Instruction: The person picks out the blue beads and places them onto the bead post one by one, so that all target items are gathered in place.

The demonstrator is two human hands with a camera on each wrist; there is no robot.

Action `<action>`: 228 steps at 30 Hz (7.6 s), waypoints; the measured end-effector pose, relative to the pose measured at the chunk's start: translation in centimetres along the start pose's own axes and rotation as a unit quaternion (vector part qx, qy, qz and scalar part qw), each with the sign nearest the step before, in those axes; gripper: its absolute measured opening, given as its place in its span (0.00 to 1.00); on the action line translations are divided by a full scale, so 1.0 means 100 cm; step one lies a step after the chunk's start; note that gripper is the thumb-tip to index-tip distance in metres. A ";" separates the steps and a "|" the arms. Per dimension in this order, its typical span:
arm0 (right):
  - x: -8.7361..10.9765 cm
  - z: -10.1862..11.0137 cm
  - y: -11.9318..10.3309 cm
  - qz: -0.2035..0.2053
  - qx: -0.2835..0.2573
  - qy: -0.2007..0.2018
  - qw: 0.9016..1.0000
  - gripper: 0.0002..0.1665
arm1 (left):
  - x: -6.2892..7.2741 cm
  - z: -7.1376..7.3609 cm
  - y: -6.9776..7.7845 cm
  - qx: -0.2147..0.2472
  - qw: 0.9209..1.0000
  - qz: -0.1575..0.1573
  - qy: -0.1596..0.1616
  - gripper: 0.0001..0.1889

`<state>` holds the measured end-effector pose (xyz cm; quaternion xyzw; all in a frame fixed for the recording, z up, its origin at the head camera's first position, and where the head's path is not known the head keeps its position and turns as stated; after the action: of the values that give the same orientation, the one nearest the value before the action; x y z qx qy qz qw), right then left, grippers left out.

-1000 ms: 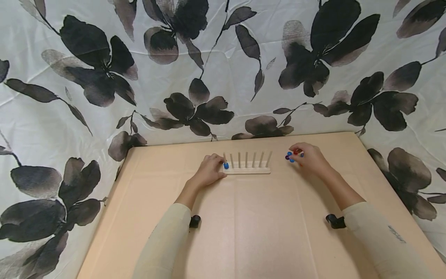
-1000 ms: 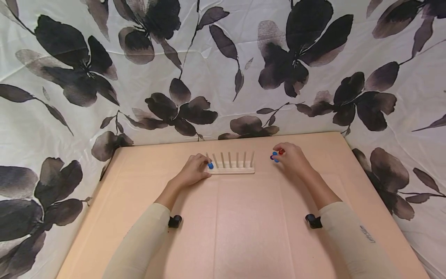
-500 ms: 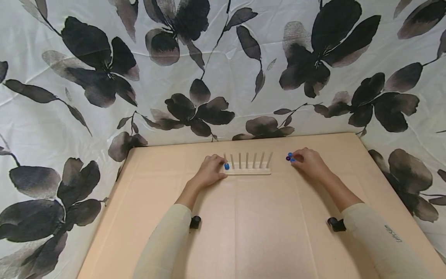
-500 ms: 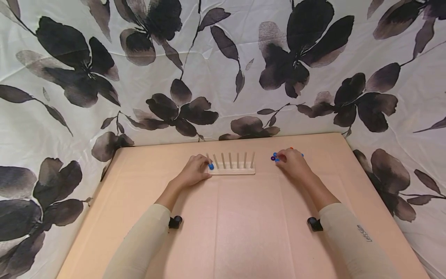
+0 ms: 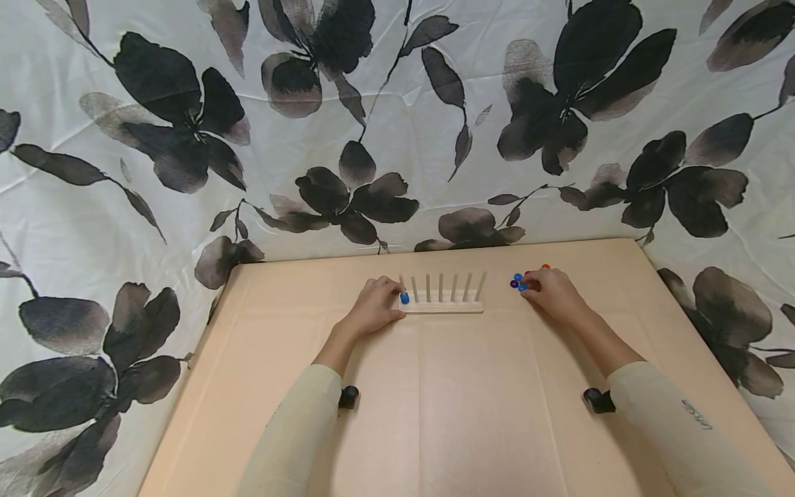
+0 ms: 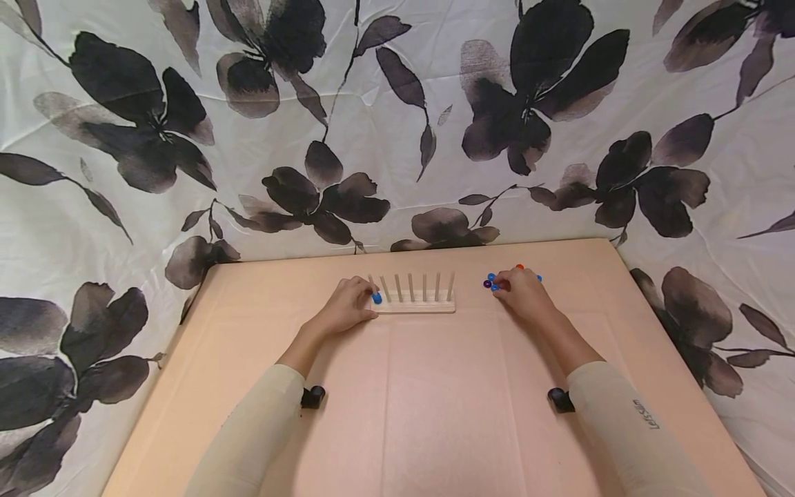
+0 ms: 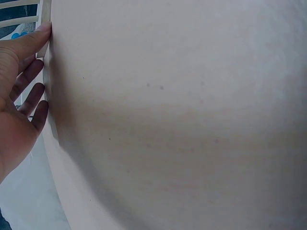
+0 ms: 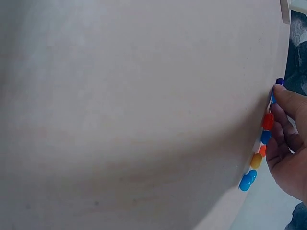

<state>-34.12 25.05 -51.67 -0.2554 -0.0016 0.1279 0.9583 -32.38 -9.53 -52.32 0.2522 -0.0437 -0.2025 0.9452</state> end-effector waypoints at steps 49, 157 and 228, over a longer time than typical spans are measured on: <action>0.000 0.042 -0.051 0.041 -0.063 0.071 0.995 0.08 | -0.001 0.000 -0.002 0.007 1.000 0.006 0.008 0.27; -0.065 -0.041 -0.250 0.153 0.024 -0.064 0.986 0.09 | -0.002 0.002 -0.005 0.010 1.000 0.004 0.015 0.28; -0.010 0.012 -0.023 0.038 0.007 -0.001 0.999 0.18 | 0.003 0.001 -0.006 0.027 0.999 0.017 -0.010 0.28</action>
<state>-34.65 23.44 -49.40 -0.2482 0.0079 0.1647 0.9546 -32.35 -10.14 -52.56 0.2743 -0.0630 -0.1880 0.9410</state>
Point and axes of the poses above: each hand's wrist, its own x-axis away from the middle knuckle, its own z-axis out of the back of the hand, y = z × x, the point moved 10 cm from there along -x, towards the middle knuckle, and after that the axes turned 2 degrees about -z, right-handed, at the moved point
